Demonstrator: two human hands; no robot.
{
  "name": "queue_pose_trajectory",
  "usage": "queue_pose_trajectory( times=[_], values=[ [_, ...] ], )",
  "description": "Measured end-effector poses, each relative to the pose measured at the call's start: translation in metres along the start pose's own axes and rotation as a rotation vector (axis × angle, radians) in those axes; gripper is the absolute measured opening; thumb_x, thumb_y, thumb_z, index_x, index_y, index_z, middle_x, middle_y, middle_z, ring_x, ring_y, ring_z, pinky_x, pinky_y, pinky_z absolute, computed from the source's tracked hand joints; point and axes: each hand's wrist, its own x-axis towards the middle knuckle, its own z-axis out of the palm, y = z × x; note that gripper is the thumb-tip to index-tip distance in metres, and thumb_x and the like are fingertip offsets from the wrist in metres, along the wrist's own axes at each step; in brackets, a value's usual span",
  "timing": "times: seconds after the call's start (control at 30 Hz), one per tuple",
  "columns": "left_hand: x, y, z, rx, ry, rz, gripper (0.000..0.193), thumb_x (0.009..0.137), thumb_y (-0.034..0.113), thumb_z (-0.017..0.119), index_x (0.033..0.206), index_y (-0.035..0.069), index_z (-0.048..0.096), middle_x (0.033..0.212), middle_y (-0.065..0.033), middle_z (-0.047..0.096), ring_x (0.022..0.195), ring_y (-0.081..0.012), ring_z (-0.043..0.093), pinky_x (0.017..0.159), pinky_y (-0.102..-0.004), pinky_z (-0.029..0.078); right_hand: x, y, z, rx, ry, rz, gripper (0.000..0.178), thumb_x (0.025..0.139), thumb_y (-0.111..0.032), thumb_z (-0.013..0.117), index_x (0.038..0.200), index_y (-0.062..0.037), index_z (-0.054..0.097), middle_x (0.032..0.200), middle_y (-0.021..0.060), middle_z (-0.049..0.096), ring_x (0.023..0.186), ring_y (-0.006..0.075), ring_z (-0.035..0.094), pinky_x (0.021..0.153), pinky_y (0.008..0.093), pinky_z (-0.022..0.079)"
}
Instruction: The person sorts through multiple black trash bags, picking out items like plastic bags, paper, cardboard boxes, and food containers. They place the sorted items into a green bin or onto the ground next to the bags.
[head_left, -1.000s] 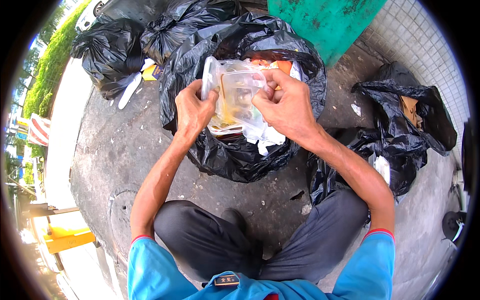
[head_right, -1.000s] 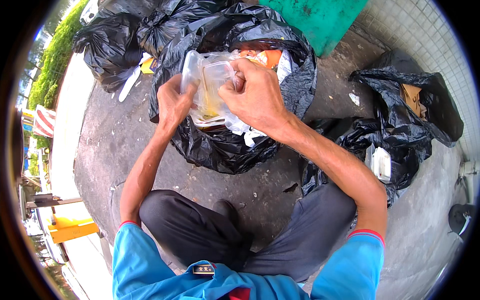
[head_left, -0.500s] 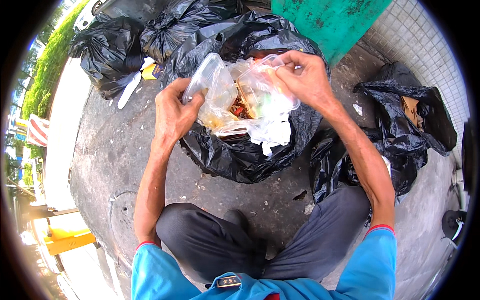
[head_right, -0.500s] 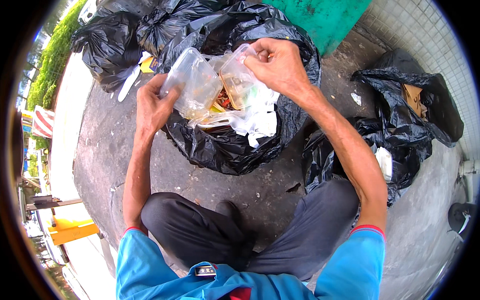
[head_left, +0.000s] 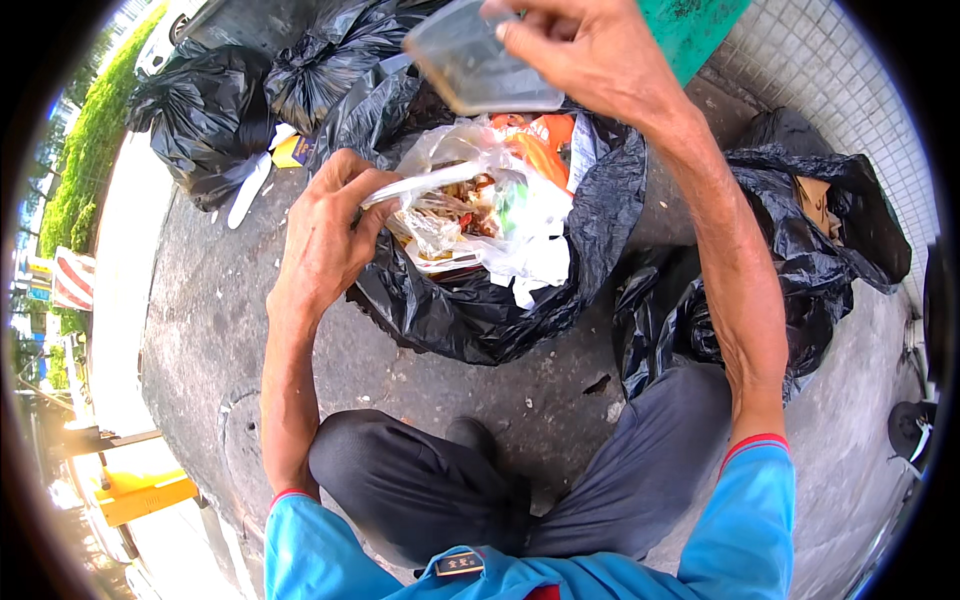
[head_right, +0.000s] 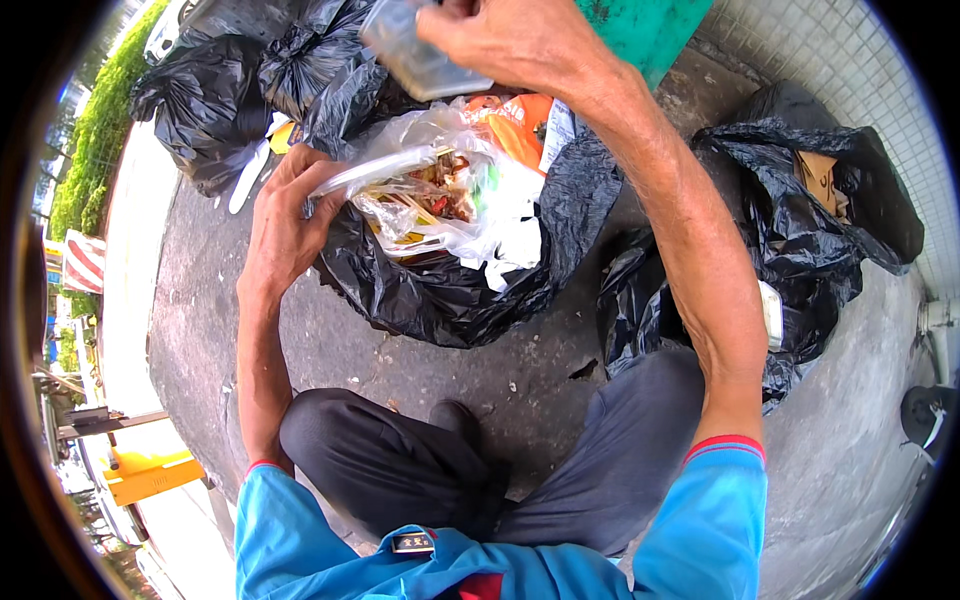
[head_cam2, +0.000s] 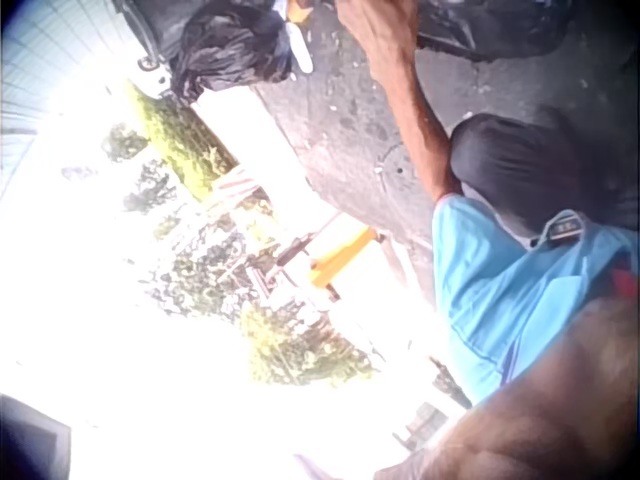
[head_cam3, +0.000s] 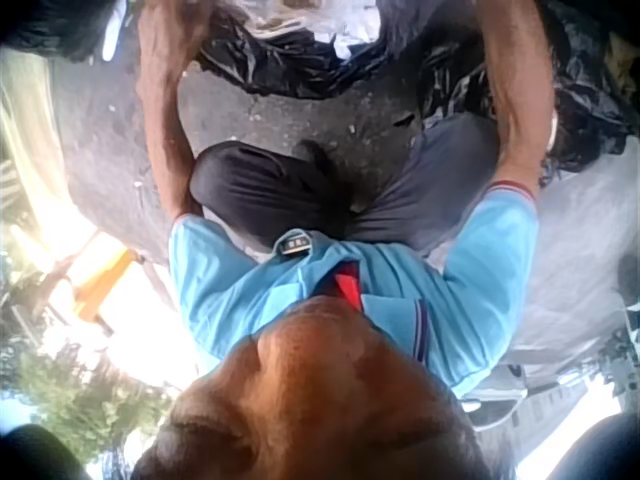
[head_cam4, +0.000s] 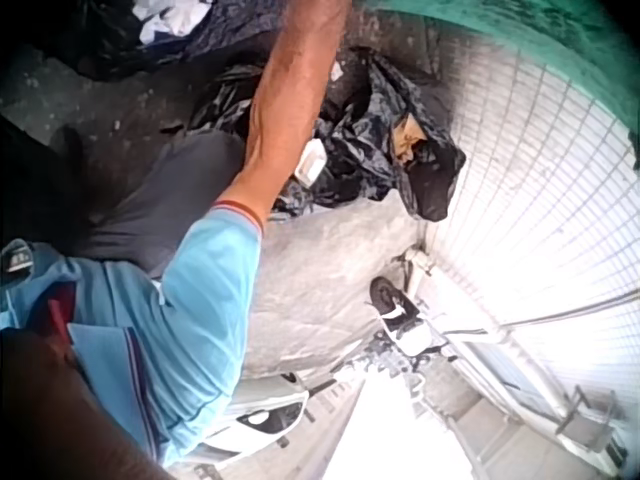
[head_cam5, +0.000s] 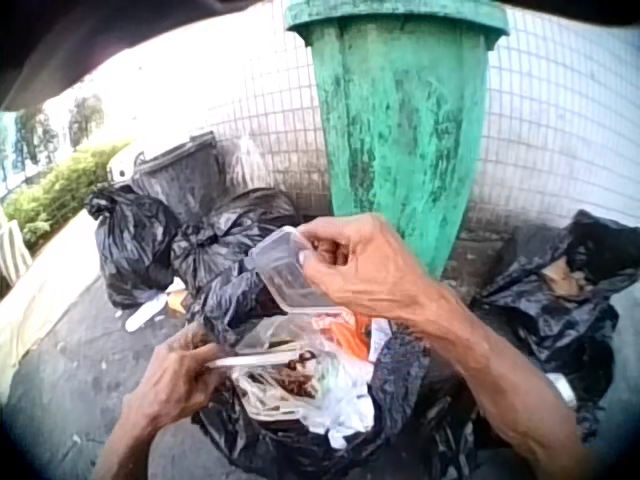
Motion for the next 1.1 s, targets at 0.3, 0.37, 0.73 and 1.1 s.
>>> queue_pose_trajectory(
  times=[0.3, 0.37, 0.73, 1.1],
  values=[
    [0.004, 0.005, 0.013, 0.086, 0.026, 0.219, 0.028, 0.073, 0.002, 0.074, 0.1, 0.005, 0.071, 0.132, -0.0156, 0.056, 0.127, -0.0347, 0.049, 0.106, -0.0461, 0.038, -0.023, 0.008, 0.063, 0.115, -0.611, -0.127, 0.03, 0.077, -0.025, 0.065, 0.092, -0.0023, 0.076, 0.073, 0.014, 0.071, 0.062, 0.026, 0.066, 0.065, 0.0362, 0.053],
    [0.0, -0.002, 0.018, -0.005, -0.006, 0.18, 0.028, 0.075, 0.005, 0.073, 0.103, 0.006, 0.072, 0.124, -0.0165, 0.06, 0.12, -0.0343, 0.054, 0.102, -0.0446, 0.041, -0.023, 0.01, 0.064, 0.221, -0.6, -0.097, 0.03, 0.078, -0.026, 0.066, 0.091, -0.001, 0.076, 0.074, 0.0149, 0.071, 0.064, 0.0242, 0.067, 0.066, 0.0359, 0.053],
    [-0.006, -0.021, 0.014, -0.027, 0.1, -0.039, 0.027, 0.08, 0.012, 0.075, 0.104, 0.0, 0.071, 0.107, -0.0185, 0.068, 0.106, -0.0354, 0.063, 0.093, -0.0423, 0.046, -0.073, 0.073, 0.066, 0.17, -0.647, 0.272, 0.029, 0.093, -0.024, 0.063, 0.103, 0.0031, 0.07, 0.085, 0.0097, 0.07, 0.083, 0.0164, 0.068, 0.073, 0.0312, 0.056],
    [-0.004, -0.085, -0.006, -0.798, 0.585, -0.568, 0.035, 0.083, 0.026, 0.08, 0.102, -0.003, 0.073, 0.086, -0.008, 0.07, 0.076, -0.0122, 0.062, 0.073, -0.0276, 0.047, -0.091, 0.135, 0.027, 0.395, -0.139, 0.973, 0.034, 0.094, -0.023, 0.059, 0.106, 0.0076, 0.068, 0.086, 0.0138, 0.072, 0.07, 0.0188, 0.071, 0.055, 0.028, 0.058]
  ],
)
